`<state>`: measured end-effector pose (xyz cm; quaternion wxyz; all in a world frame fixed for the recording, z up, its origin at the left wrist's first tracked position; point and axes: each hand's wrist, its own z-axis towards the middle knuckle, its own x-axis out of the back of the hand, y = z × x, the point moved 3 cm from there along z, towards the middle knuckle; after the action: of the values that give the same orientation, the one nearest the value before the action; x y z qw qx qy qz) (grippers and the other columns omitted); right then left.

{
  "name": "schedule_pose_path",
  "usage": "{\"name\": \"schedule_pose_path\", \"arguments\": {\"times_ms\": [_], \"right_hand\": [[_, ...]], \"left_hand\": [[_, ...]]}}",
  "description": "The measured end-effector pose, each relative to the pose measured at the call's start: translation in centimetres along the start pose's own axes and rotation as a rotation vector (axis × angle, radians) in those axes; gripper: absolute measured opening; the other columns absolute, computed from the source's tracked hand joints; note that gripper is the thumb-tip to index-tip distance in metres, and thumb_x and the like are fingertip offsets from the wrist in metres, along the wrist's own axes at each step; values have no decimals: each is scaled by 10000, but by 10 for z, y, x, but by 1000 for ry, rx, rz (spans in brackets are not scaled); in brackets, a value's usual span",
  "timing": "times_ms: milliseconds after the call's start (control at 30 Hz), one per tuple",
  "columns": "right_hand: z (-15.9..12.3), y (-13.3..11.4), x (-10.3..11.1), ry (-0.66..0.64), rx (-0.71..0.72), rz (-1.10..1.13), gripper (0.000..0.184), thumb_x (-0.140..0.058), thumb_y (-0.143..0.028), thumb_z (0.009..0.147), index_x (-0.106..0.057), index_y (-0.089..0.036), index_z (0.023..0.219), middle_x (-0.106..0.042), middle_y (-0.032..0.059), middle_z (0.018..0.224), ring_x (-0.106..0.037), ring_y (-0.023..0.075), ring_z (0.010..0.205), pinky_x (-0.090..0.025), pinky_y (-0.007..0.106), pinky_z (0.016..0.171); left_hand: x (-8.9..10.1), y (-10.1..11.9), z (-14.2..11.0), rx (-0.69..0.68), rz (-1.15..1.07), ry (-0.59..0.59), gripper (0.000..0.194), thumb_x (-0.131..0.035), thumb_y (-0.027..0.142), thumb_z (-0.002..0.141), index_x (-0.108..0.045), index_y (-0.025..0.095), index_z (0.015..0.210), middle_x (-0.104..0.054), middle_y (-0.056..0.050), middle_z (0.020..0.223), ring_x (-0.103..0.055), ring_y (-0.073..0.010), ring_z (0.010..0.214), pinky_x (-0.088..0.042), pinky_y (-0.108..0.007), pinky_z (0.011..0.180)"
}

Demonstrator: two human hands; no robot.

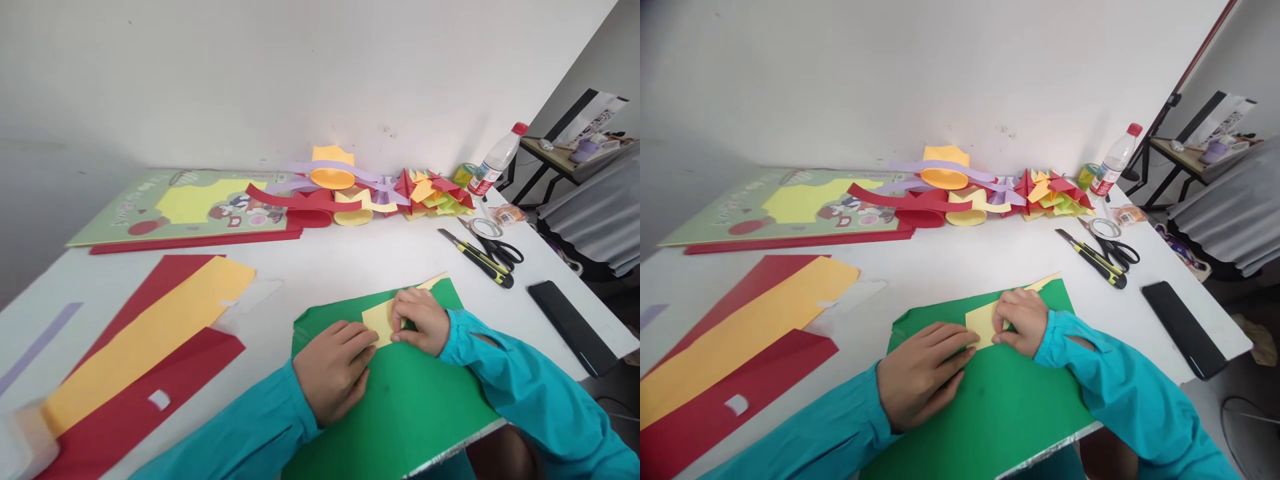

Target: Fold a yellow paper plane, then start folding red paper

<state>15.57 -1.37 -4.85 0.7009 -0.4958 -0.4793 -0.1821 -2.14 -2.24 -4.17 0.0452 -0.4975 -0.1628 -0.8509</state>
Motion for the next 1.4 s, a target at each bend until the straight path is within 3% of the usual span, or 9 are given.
{"name": "schedule_pose_path", "arguments": {"times_ms": [233,433,733,867,967,1100,1400], "right_hand": [[0,-1,1,-12,8,-6,186,-656,-356,750,-555,-201,724,-544,0,841,-467,161,828,-298,311,740],[0,-1,1,7,-13,35,169,-693,-298,712,-558,-197,708,-552,-5,824,-466,159,811,-290,309,729],[2,-9,-4,70,-92,-17,190,-707,-298,683,-547,-196,687,-533,-14,784,-451,157,785,-277,311,714],[1,-9,-3,80,-72,-47,218,-627,-390,759,-539,-197,710,-526,-4,788,-451,159,788,-279,312,709],[1,-5,1,41,-29,14,174,-569,-360,813,-540,-201,751,-543,-2,791,-465,152,783,-297,305,711],[1,-1,5,0,22,108,150,-648,-295,758,-538,-196,734,-568,-4,818,-487,149,811,-312,303,741],[1,0,1,17,-18,81,167,-695,-280,711,-549,-200,702,-559,-11,809,-475,160,810,-304,310,734]], "left_hand": [[8,-2,0,-13,-60,-41,226,-409,90,743,-615,115,833,-634,-122,957,-545,-228,841,-475,-393,693],[9,-8,-5,-53,-147,49,194,-409,85,789,-600,114,808,-648,-120,918,-542,-208,841,-473,-371,708],[-5,-5,-4,3,-29,14,242,-379,141,833,-577,141,973,-593,-95,872,-515,-205,829,-451,-366,680],[-6,-4,-4,11,5,13,234,-396,133,824,-578,162,968,-574,-83,859,-504,-198,825,-445,-357,692],[-6,-4,-3,13,23,15,218,-406,128,821,-581,171,943,-562,-76,842,-499,-195,822,-442,-356,702],[-8,-2,-2,16,53,15,202,-413,136,828,-577,171,939,-548,-70,828,-488,-199,815,-433,-358,694],[-16,-1,-1,-7,182,44,212,-446,157,819,-572,195,986,-515,-53,798,-465,-191,751,-399,-342,641]]}}
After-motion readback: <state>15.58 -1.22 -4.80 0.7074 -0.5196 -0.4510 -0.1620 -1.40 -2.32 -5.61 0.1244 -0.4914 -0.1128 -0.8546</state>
